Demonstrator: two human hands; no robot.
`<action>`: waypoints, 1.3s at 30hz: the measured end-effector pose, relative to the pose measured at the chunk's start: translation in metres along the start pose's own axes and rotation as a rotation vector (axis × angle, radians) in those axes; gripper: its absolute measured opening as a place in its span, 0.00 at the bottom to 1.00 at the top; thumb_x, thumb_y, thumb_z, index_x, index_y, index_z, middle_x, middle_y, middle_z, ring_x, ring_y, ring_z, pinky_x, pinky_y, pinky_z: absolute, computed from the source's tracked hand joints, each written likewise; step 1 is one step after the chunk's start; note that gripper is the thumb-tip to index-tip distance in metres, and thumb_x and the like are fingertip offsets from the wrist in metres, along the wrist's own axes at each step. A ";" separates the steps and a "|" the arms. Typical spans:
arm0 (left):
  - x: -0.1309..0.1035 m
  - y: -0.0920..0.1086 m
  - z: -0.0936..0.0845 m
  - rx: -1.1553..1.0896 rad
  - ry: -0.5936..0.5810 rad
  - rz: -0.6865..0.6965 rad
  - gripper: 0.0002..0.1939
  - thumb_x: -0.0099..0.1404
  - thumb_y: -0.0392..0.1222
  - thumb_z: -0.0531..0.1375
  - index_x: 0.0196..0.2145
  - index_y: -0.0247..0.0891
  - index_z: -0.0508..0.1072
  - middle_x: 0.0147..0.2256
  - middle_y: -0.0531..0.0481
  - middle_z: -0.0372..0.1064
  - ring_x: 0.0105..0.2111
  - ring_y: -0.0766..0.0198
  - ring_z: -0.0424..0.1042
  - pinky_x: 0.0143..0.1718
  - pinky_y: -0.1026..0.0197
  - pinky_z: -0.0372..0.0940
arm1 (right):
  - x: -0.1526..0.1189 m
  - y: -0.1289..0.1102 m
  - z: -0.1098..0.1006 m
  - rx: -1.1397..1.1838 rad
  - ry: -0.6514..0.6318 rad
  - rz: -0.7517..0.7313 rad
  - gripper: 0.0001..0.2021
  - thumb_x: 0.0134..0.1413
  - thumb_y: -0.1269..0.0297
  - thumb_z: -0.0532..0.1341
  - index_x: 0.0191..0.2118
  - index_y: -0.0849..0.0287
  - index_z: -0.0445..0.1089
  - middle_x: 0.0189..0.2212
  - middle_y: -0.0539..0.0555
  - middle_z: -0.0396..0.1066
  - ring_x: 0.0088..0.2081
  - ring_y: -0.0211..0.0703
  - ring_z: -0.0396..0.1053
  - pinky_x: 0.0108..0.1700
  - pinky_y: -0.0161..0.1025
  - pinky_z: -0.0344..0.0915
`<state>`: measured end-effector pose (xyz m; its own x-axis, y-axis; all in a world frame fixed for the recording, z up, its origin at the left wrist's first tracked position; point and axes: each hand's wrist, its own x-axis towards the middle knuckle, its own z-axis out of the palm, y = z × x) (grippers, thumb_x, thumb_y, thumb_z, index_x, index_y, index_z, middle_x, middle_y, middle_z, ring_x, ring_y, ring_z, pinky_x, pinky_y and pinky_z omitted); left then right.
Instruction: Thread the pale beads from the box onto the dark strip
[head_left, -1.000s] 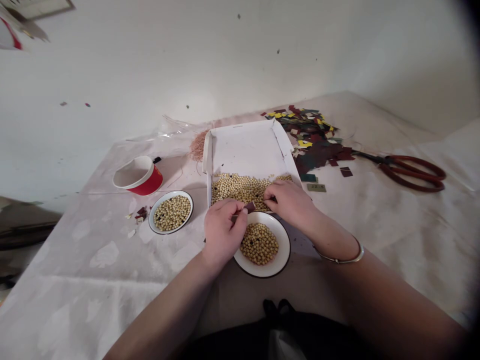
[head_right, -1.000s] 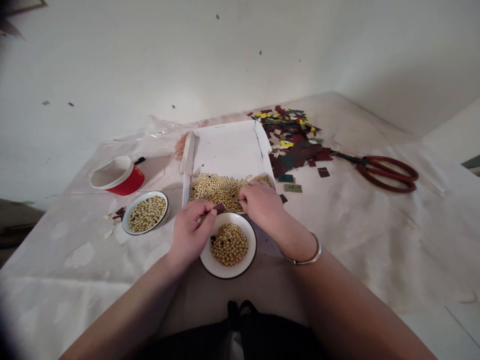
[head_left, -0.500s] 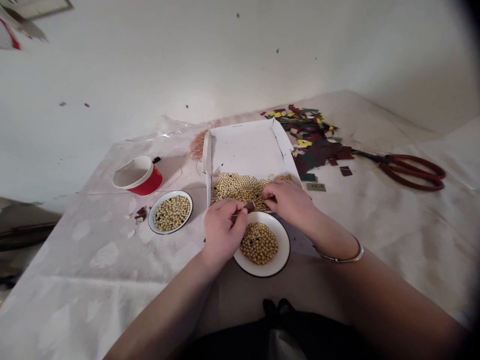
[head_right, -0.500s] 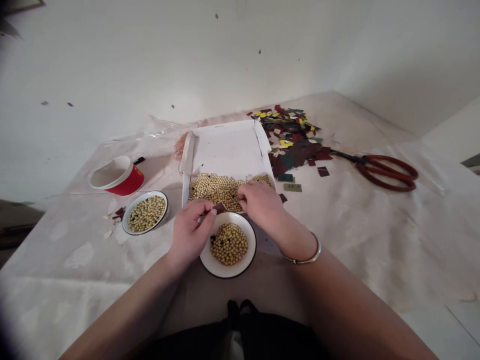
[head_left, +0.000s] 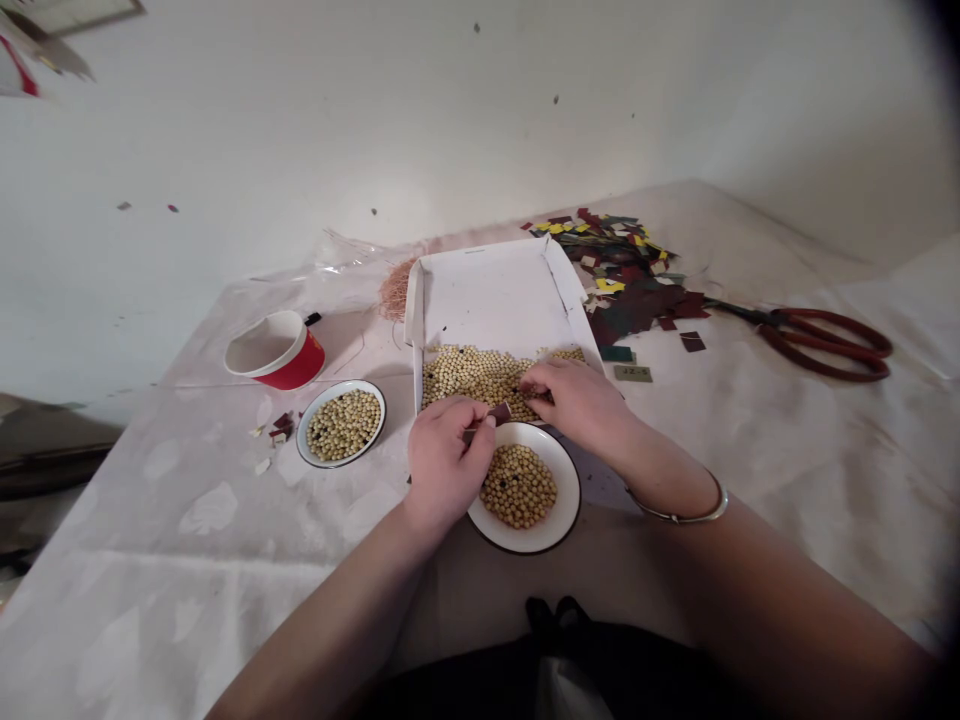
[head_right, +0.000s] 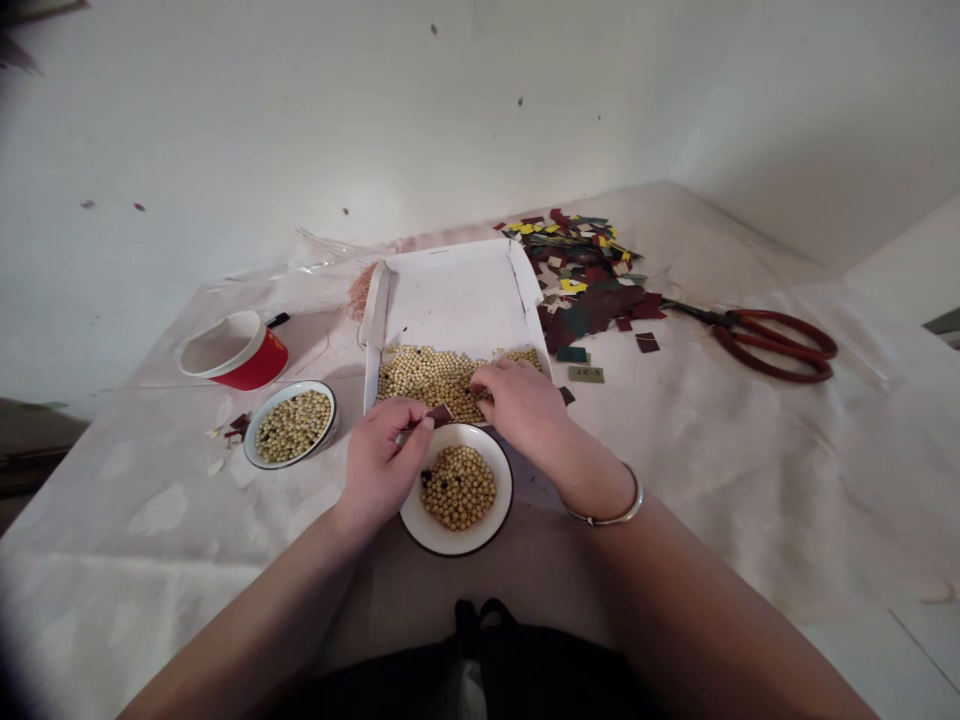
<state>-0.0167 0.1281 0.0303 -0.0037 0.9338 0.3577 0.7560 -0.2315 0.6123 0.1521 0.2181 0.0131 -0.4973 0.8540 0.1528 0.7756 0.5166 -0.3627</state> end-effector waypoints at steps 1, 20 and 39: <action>0.000 0.000 0.000 -0.001 -0.001 0.001 0.06 0.62 0.36 0.54 0.28 0.39 0.69 0.29 0.51 0.71 0.33 0.63 0.68 0.36 0.61 0.62 | 0.000 -0.001 -0.001 -0.007 -0.010 0.001 0.06 0.48 0.69 0.60 0.34 0.54 0.71 0.32 0.52 0.69 0.35 0.43 0.64 0.35 0.38 0.56; 0.000 0.001 0.000 0.005 -0.001 -0.005 0.07 0.61 0.36 0.54 0.26 0.39 0.68 0.28 0.51 0.69 0.32 0.62 0.68 0.35 0.61 0.61 | 0.000 -0.002 -0.003 0.002 -0.006 -0.037 0.13 0.50 0.70 0.59 0.41 0.51 0.73 0.38 0.54 0.72 0.39 0.46 0.67 0.40 0.41 0.60; 0.000 -0.001 0.000 0.004 -0.007 -0.006 0.06 0.61 0.37 0.54 0.28 0.39 0.69 0.29 0.50 0.71 0.33 0.62 0.69 0.36 0.60 0.62 | 0.000 -0.002 -0.002 0.017 0.007 -0.005 0.03 0.50 0.67 0.59 0.29 0.56 0.69 0.29 0.51 0.70 0.34 0.42 0.65 0.33 0.38 0.55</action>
<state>-0.0171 0.1280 0.0297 -0.0036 0.9373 0.3486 0.7584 -0.2246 0.6118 0.1517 0.2169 0.0154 -0.4986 0.8517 0.1613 0.7660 0.5200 -0.3778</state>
